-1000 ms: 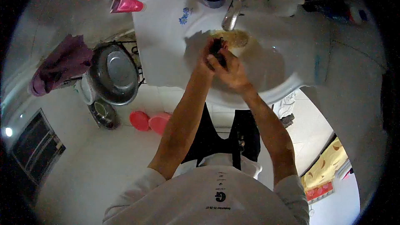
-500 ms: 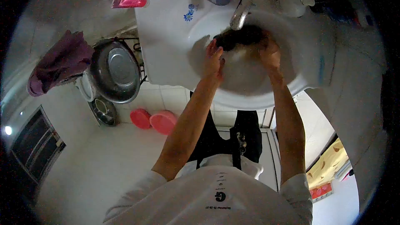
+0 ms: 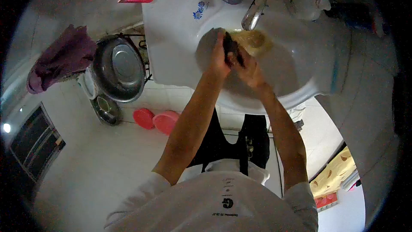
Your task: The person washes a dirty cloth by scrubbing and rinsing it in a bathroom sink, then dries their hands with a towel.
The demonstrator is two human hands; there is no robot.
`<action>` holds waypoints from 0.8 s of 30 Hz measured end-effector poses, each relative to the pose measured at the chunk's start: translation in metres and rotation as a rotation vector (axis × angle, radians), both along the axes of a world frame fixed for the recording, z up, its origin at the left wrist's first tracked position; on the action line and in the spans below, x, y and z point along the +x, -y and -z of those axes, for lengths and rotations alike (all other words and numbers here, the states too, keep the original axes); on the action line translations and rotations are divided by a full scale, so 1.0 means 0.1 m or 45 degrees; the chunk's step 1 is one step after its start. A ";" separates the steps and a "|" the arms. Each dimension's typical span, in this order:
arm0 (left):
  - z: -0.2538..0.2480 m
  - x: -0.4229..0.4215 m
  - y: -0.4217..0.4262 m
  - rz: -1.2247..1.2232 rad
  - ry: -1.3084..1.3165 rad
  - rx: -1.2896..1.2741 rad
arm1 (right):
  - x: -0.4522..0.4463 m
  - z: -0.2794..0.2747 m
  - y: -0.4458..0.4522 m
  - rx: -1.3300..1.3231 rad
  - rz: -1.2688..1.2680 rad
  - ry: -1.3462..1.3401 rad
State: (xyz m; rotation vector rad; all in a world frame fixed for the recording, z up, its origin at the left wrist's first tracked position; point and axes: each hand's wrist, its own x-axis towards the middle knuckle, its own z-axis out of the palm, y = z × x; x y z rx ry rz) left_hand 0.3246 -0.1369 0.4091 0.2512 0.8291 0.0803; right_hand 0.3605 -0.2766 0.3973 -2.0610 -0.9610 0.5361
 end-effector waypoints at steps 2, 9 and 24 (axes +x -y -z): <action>-0.08 -0.03 0.06 -0.014 0.245 -0.039 | 0.03 -0.55 -0.09 0.001 0.044 -0.033; 0.02 -0.01 0.50 0.050 0.028 0.258 | 0.44 -0.70 -0.24 -0.090 0.311 0.130; -0.22 -0.13 0.14 0.478 -0.319 0.400 | 0.46 0.32 -0.01 -0.980 0.363 0.484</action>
